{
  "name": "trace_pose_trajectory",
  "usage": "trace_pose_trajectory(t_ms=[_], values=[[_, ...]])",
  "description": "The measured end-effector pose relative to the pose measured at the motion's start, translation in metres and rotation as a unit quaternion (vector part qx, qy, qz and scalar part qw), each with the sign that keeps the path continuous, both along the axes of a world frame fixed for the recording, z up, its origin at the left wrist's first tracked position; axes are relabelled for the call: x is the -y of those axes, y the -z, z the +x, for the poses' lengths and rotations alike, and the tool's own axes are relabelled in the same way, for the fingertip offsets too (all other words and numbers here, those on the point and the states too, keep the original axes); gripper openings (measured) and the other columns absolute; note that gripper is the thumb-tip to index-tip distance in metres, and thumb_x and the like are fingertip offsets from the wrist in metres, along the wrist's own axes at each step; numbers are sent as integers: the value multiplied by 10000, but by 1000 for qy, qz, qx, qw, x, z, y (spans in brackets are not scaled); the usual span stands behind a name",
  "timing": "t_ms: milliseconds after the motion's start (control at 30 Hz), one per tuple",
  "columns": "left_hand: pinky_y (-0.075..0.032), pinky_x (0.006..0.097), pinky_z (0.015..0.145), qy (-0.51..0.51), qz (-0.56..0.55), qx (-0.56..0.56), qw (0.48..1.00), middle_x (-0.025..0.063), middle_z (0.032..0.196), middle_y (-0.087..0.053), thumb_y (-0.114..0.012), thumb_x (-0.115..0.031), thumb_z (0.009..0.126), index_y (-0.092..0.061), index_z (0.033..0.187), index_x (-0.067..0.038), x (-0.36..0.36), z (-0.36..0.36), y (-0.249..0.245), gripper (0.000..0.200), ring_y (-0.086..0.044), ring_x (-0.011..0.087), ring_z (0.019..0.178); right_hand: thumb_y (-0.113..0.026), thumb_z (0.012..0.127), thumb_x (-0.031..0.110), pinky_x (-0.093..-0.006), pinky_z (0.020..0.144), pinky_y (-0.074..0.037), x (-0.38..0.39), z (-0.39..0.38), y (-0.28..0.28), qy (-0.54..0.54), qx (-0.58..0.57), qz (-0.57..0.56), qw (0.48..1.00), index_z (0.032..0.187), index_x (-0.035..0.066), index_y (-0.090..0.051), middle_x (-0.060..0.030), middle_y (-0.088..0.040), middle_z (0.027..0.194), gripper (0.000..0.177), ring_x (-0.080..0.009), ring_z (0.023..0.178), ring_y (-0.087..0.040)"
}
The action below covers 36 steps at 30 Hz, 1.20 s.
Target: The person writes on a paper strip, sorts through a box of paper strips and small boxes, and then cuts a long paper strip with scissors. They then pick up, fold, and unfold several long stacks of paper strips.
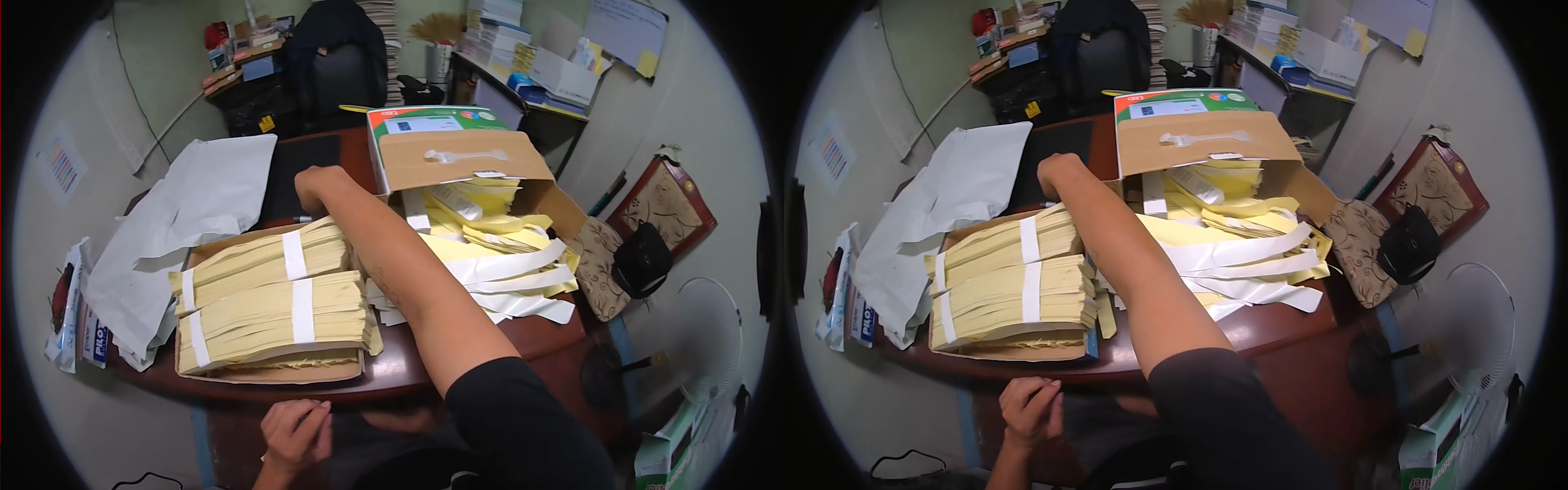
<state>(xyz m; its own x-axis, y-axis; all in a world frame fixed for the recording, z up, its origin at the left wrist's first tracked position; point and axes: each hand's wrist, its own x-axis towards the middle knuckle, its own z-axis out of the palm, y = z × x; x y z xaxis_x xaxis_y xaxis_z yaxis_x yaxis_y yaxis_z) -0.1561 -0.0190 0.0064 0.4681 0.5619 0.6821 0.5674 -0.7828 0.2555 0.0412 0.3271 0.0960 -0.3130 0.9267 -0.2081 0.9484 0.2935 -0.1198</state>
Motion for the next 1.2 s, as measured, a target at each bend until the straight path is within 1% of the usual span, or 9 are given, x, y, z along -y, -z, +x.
trace_pose_trajectory(t_ms=[167, 267, 333, 433, 500, 633, 867, 1000, 1200], values=[[-514, 337, 614, 41, 14, 10, 999, 77, 923, -672, -773, 0, 723, -739, 1007, -42, -4, 11, -7, 289, -659, 242, 694, -786, 797, 156, -400, 901, -598, 16, 30, -31, -58, -118, 207, 969, 1052, 53, -789, -183, -749, 1132, 275, -331, 1074, -725], [-505, 323, 596, 87, -19, 10, 996, 76, 916, -670, -776, 4, 730, -737, 1025, -41, 4, 30, -11, 301, -649, 228, 672, -764, 885, 238, -383, 694, -551, 107, 102, -77, -90, -265, 200, 939, 899, 15, -778, -158, -742, 813, 223, -282, 723, -703], [-510, 324, 600, 136, -33, 13, 990, 78, 901, -666, -779, 6, 737, -735, 1051, -29, 3, 47, -12, 320, -646, 220, 674, -742, 870, 184, -355, 643, -516, 171, 159, -91, -109, -184, 184, 959, 879, 9, -768, -149, -716, 754, 177, -237, 646, -650], [-533, 346, 620, 177, -51, 17, 983, 98, 909, -679, -790, 7, 744, -730, 1063, -16, -5, 91, -18, 326, -669, 253, 704, -768, 805, 90, -374, 700, -554, 234, 227, -52, -83, -127, 110, 982, 896, 13, -770, -136, -730, 783, 120, -282, 714, -702], [-555, 386, 701, 169, -77, 13, 982, 142, 1000, -678, -792, -8, 765, -706, 1115, -8, -18, 129, -19, 360, -683, 316, 827, -841, 756, 147, -421, 903, -545, 266, 245, -24, -2, -62, 78, 995, 1110, 1, -729, -168, -734, 1061, 399, -324, 1009, -698], [-484, 466, 997, 90, -98, -31, 991, 203, 1266, -608, -776, -73, 808, -626, 1276, -20, -66, 192, -14, 495, -592, 389, 1160, -911, 701, 290, -464, 1045, -441, 300, 261, 21, -13, -106, 186, 977, 1270, 33, -614, -163, -645, 1253, 692, -371, 1240, -558], [-458, 449, 1013, 89, -162, -128, 974, 137, 1229, -625, -802, -128, 784, -667, 1196, -82, -112, 229, -19, 436, -579, 355, 1168, -868, 752, 253, -482, 914, -463, 344, 269, 46, 95, -34, 203, 974, 1112, 23, -593, -162, -677, 1136, 508, -371, 1104, -618], [-465, 436, 978, 57, -100, -94, 989, 118, 1195, -642, -798, -133, 787, -692, 1155, -99, -115, 237, -16, 384, -595, 338, 1141, -810, 769, 177, -459, 872, -457, 336, 284, 49, 86, -84, 220, 968, 904, 59, -697, -106, -706, 867, 212, -329, 942, -660], [-486, 441, 895, 6, 8, -17, 1000, 101, 1101, -668, -775, -47, 767, -703, 1080, -84, -136, 233, -19, 324, -637, 320, 1049, -756, 786, 107, -415, 801, -446, 299, 293, 39, -6, -39, 492, 869, 858, 80, -727, -66, -674, 868, 83, -271, 822, -619]])
